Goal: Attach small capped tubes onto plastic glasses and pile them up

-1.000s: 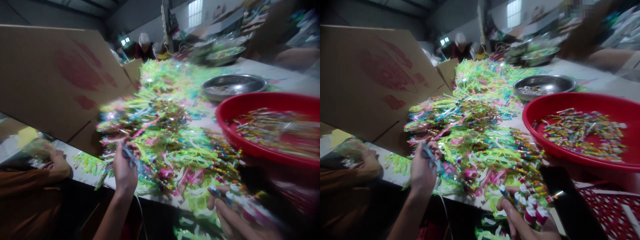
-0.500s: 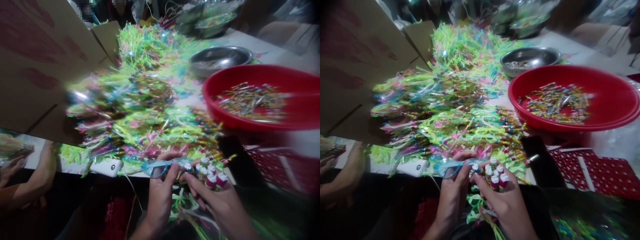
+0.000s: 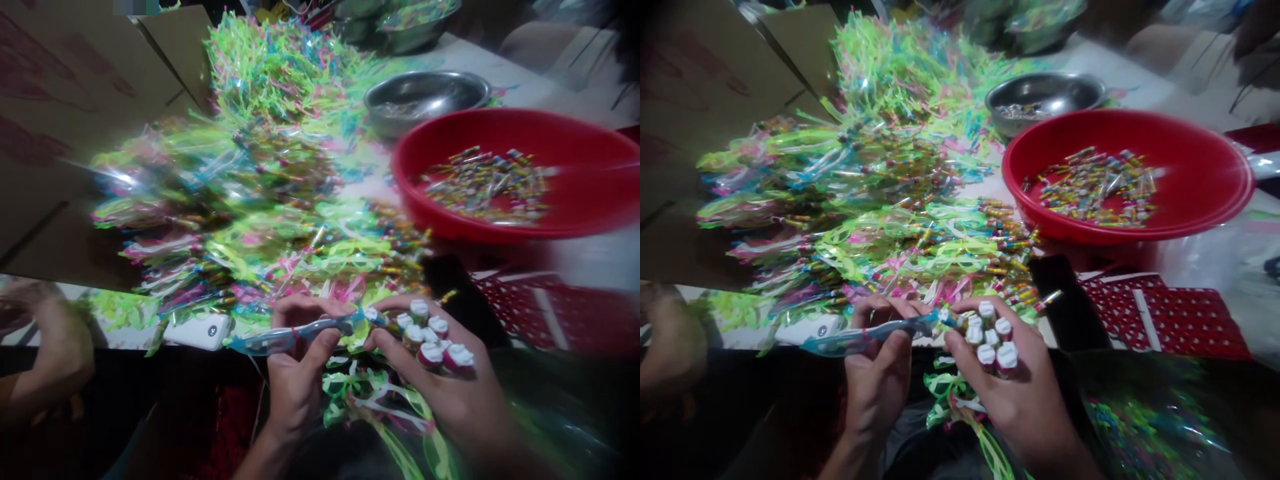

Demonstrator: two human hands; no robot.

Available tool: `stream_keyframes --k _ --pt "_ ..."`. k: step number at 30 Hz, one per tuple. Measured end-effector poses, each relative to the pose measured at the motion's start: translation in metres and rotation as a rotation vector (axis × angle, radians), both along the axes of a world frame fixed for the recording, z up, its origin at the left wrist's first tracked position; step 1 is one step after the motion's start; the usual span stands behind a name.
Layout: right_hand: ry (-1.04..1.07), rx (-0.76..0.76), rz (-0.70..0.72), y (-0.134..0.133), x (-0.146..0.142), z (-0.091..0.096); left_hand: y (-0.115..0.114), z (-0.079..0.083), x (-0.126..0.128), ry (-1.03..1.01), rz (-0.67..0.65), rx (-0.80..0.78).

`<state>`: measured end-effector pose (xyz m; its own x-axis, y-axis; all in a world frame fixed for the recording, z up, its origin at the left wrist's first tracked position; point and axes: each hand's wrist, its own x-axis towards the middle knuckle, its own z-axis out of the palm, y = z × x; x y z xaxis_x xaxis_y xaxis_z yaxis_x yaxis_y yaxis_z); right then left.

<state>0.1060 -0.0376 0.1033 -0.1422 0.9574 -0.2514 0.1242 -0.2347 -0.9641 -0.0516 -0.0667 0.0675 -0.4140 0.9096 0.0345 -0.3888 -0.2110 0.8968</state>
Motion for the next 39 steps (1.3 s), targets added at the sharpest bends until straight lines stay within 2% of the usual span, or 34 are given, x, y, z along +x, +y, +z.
stream_keyframes --k 7,15,20,22,27,29,33,39 --pt "0.026 -0.031 0.043 -0.001 0.001 0.004 0.000 -0.008 0.000 0.156 -0.046 0.137" --pt "0.090 -0.228 0.051 0.001 0.013 -0.001 -0.006 -0.011 -0.016 0.395 -0.077 0.285" --pt "0.136 -0.328 0.100 0.002 0.012 -0.001 -0.012 -0.015 -0.023 0.352 0.051 0.149" --pt "0.141 -0.354 0.082 0.000 0.009 0.002 -0.011 -0.016 -0.022 0.331 0.059 0.144" --pt "0.160 -0.451 0.016 -0.009 0.000 0.006 -0.006 -0.015 -0.020 0.261 0.004 0.187" --pt "0.170 -0.476 0.035 -0.009 -0.002 0.005 -0.005 -0.014 -0.020 0.252 -0.044 0.194" --pt "0.242 -0.465 0.177 -0.006 -0.003 0.002 -0.006 -0.016 -0.020 0.269 -0.067 0.208" --pt "0.279 -0.515 0.116 -0.008 -0.005 0.000 -0.010 -0.021 -0.020 0.163 -0.182 0.116"
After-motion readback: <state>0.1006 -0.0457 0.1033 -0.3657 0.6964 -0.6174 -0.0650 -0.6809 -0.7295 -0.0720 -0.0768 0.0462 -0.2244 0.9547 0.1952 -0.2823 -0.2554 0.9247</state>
